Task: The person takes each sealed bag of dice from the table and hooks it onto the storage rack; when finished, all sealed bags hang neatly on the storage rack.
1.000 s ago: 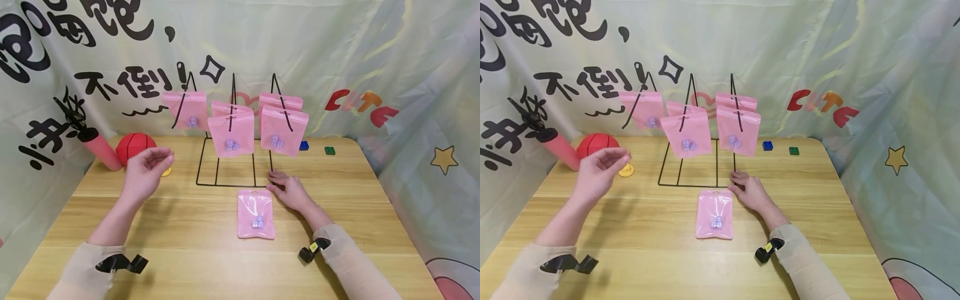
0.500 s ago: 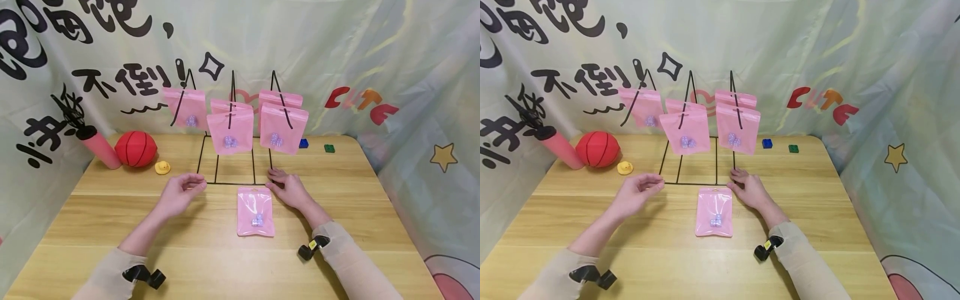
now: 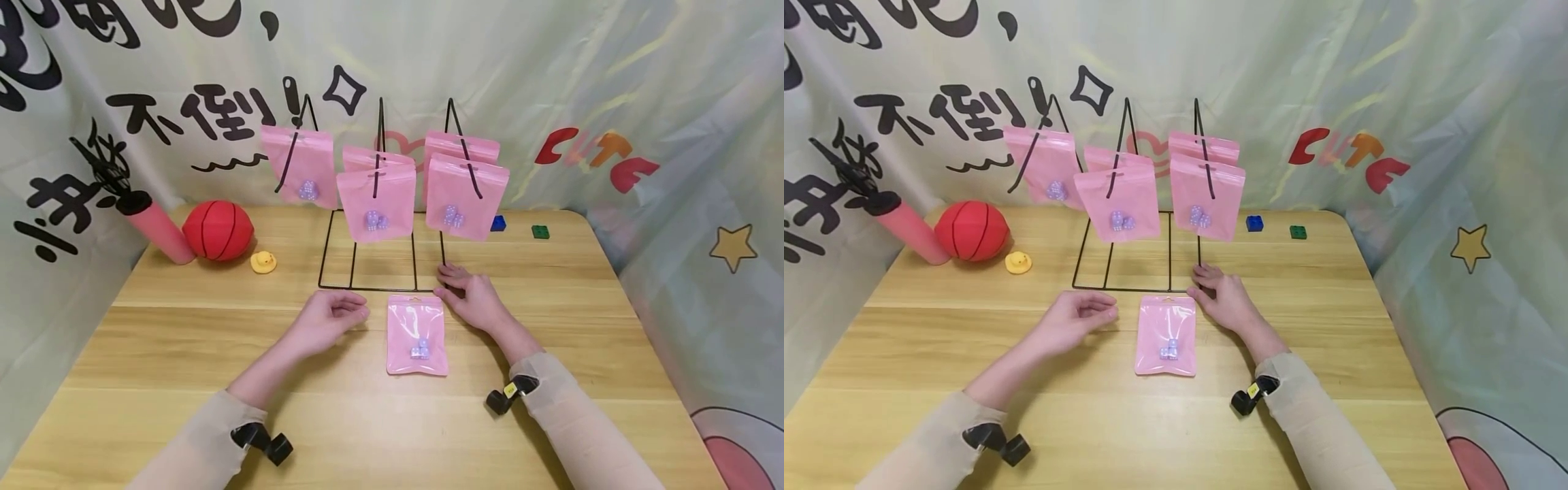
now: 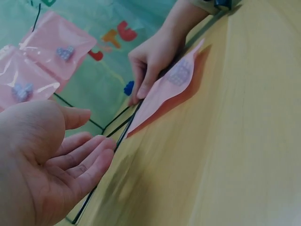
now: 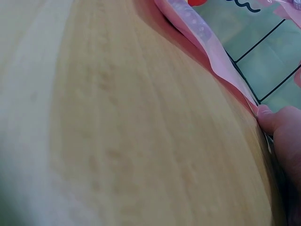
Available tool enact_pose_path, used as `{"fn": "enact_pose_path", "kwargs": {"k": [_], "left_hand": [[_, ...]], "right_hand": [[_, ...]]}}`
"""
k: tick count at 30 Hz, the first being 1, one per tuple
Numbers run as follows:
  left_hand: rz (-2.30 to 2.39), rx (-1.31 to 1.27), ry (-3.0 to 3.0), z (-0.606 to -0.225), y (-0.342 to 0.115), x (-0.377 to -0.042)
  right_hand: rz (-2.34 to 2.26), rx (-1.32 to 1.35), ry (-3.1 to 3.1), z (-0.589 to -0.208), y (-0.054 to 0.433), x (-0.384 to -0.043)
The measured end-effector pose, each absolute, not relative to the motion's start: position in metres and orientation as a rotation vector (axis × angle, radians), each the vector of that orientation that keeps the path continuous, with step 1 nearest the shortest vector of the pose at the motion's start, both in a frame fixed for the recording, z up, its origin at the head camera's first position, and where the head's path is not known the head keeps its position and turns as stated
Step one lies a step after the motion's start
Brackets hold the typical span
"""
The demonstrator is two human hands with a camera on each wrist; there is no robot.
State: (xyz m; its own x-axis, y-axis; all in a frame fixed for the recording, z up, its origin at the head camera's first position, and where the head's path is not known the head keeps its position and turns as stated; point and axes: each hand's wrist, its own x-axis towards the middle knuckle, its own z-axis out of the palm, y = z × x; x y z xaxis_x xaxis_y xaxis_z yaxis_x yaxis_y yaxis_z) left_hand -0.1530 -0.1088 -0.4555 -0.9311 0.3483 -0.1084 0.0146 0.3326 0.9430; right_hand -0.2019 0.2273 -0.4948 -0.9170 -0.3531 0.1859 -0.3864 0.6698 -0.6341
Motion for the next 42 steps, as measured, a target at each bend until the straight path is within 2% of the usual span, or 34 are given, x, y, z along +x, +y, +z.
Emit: {"fn": "enact_pose_path", "kwargs": {"k": [11,28,42], "left_hand": [[1.591,0.223,2.229,-0.458,-0.080,-0.154],[1.554,0.035,2.123,-0.460,-0.062,-0.155],[1.578,0.029,2.108,-0.461,-0.058,-0.155]], "right_hand": [[1.082,0.619,-2.832,-0.496,0.229,-0.203],[1.085,0.637,-2.805,-0.496,0.228,-0.202],[1.074,0.656,-2.781,-0.497,0.227,-0.200]]}}
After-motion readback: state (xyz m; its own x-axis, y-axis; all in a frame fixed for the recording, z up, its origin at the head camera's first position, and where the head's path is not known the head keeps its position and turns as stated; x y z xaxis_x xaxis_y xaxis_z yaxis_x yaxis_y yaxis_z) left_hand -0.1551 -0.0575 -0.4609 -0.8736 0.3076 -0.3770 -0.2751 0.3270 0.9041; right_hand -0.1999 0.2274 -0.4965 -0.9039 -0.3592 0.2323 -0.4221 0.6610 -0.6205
